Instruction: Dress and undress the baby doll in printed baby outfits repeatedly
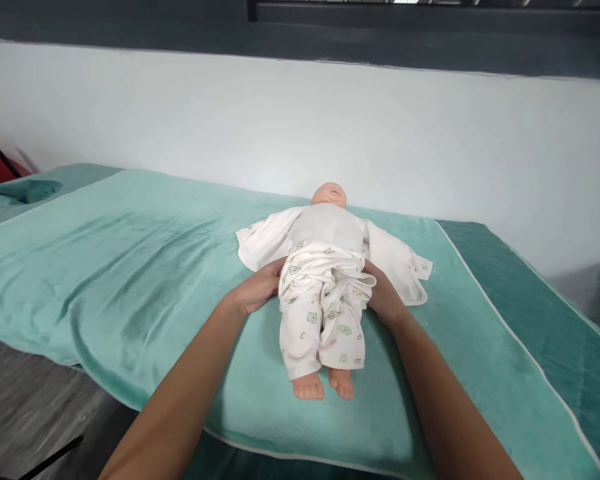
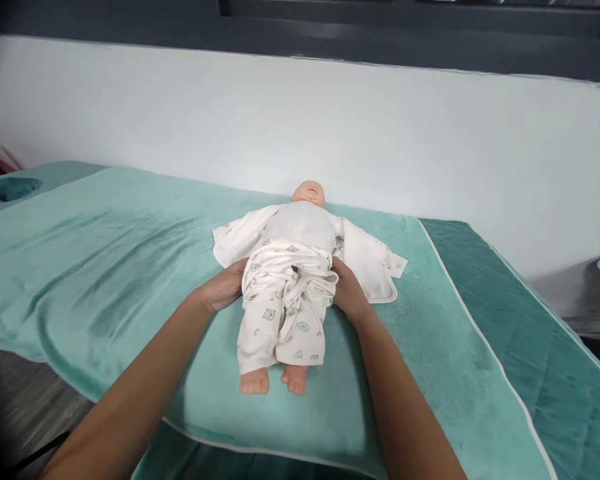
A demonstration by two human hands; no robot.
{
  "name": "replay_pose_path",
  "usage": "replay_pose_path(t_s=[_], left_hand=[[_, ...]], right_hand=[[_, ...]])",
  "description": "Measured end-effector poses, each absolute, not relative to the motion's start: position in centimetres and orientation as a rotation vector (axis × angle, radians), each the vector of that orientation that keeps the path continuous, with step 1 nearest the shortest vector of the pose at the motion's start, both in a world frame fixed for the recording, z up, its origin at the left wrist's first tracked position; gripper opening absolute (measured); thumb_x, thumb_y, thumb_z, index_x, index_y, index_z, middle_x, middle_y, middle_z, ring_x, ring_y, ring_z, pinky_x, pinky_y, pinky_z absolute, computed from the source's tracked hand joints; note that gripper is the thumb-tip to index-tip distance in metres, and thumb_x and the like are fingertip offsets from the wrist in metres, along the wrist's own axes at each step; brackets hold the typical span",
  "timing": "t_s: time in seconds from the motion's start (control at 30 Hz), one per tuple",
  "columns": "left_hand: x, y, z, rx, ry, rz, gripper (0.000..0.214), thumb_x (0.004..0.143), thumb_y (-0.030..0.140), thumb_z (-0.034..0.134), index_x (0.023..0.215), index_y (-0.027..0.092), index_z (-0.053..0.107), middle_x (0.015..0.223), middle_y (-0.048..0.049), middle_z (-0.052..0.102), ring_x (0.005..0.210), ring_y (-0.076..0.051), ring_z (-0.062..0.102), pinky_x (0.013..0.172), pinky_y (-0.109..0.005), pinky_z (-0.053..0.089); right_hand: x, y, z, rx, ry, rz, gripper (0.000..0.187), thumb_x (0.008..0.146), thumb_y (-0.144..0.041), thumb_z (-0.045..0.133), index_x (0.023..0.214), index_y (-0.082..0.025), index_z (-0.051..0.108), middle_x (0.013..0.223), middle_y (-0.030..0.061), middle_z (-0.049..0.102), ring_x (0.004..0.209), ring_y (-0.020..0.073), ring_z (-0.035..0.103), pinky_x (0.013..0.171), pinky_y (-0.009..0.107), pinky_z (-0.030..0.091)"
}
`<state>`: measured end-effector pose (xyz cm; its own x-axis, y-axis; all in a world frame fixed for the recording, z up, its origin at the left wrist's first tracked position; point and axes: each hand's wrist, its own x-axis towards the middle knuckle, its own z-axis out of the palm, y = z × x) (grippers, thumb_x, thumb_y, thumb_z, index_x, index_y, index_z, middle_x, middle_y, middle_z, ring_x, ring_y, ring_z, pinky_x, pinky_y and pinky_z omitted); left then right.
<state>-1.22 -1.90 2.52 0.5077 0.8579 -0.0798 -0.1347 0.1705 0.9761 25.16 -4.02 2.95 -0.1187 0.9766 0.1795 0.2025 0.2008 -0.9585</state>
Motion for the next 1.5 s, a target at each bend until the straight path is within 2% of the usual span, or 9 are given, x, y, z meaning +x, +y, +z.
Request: replay_pose_path(t_s=[0.23,0.5,0.67,0.9,1.03,1.2,1.3,1.4,1.5], left_hand=[[-1.3,-2.2,2.4,1.18,0.805,0.902,0.046,0.066,0.021,0.075,0.112,0.021,0.068,0.088,-0.0028,0.071,0.074,-0.015,0.062,0.061,-0.023,0.045],[-1.0,-3.0,2.3,1.095,0.813,1.111,0.024,0.067,0.021,0.075,0.088,0.019,0.063,0.071,0.003,0.06,0.058,-0.009,0.051,0.054,-0.022,0.04],[-0.2,-1.8,1.6,0.966,1.044,1.556,0.017,0.07,0.017,0.066,0.083,0.02,0.057,0.066,0.0057,0.054,0.053,-0.007,0.044,0.051,-0.021,0.034],[0.1,-0.5,1.1,1.359,1.044,1.319,0.017,0.071,0.017,0.062,0.087,0.02,0.062,0.099,-0.0008,0.067,0.084,-0.014,0.06,0.071,-0.024,0.045],[-0.5,-0.1,1.4,1.383,0.866,1.335,0.01,0.08,0.026,0.062,0.087,0.02,0.065,0.134,-0.0059,0.058,0.126,-0.023,0.054,0.095,-0.03,0.046],[-0.6,0.3,2.4,1.551,0.912,1.257,0.021,0.081,0.037,0.071,0.078,0.019,0.061,0.142,-0.0107,0.053,0.136,-0.027,0.048,0.107,-0.037,0.04],[-0.7,1.0,2.6,1.606,0.921,1.259,0.022,0.085,0.038,0.067,0.079,0.019,0.057,0.135,-0.01,0.059,0.127,-0.024,0.054,0.101,-0.035,0.043],[-0.6,2.7,2.5,1.589,0.964,1.316,0.023,0.088,0.04,0.063,0.081,0.02,0.054,0.107,-0.0051,0.068,0.096,-0.018,0.062,0.083,-0.029,0.045],[0.1,4.9,2.1,1.504,1.057,1.411,0.025,0.088,0.042,0.063,0.082,0.021,0.051,0.074,0.0028,0.056,0.07,-0.013,0.051,0.066,-0.025,0.038]], right_hand=[[25.4,-3.5,1.7,-1.279,-1.253,0.826,0.019,0.074,-0.037,0.068,0.085,-0.021,0.067,0.082,0.0015,0.07,0.077,0.0198,0.06,0.073,0.033,0.049],[25.7,-3.4,2.2,-1.404,-1.068,0.528,0.017,0.073,-0.029,0.057,0.088,-0.021,0.063,0.075,-0.0007,0.063,0.066,0.0156,0.053,0.059,0.026,0.04],[25.6,-3.6,2.3,-1.444,-0.961,0.398,0.017,0.075,-0.022,0.055,0.09,-0.021,0.063,0.069,-0.0023,0.061,0.057,0.0139,0.048,0.054,0.026,0.036],[25.1,-3.3,1.8,-1.107,-1.288,0.532,0.02,0.081,-0.027,0.064,0.101,-0.024,0.065,0.108,0.0059,0.065,0.102,0.0222,0.061,0.088,0.037,0.051],[25.1,-3.3,1.9,-1.055,-1.324,0.591,0.022,0.084,-0.032,0.066,0.106,-0.025,0.065,0.114,0.0067,0.064,0.11,0.0235,0.06,0.099,0.041,0.049],[25.9,-3.4,2.4,-1.132,-1.414,0.599,0.018,0.088,-0.034,0.063,0.104,-0.026,0.065,0.118,0.0067,0.066,0.113,0.024,0.06,0.097,0.041,0.05],[26.6,-3.0,3.2,-1.206,-1.516,0.569,0.014,0.09,-0.033,0.059,0.1,-0.025,0.065,0.111,0.0061,0.068,0.106,0.0234,0.062,0.092,0.039,0.052],[27.2,-2.0,4.4,-1.295,-1.6,0.57,0.014,0.089,-0.03,0.057,0.099,-0.025,0.065,0.107,0.0056,0.07,0.101,0.0236,0.064,0.089,0.039,0.051],[28.0,-0.7,5.1,-1.359,-1.672,0.715,0.014,0.089,-0.036,0.058,0.094,-0.025,0.066,0.098,0.0043,0.072,0.093,0.0235,0.064,0.083,0.038,0.051]])
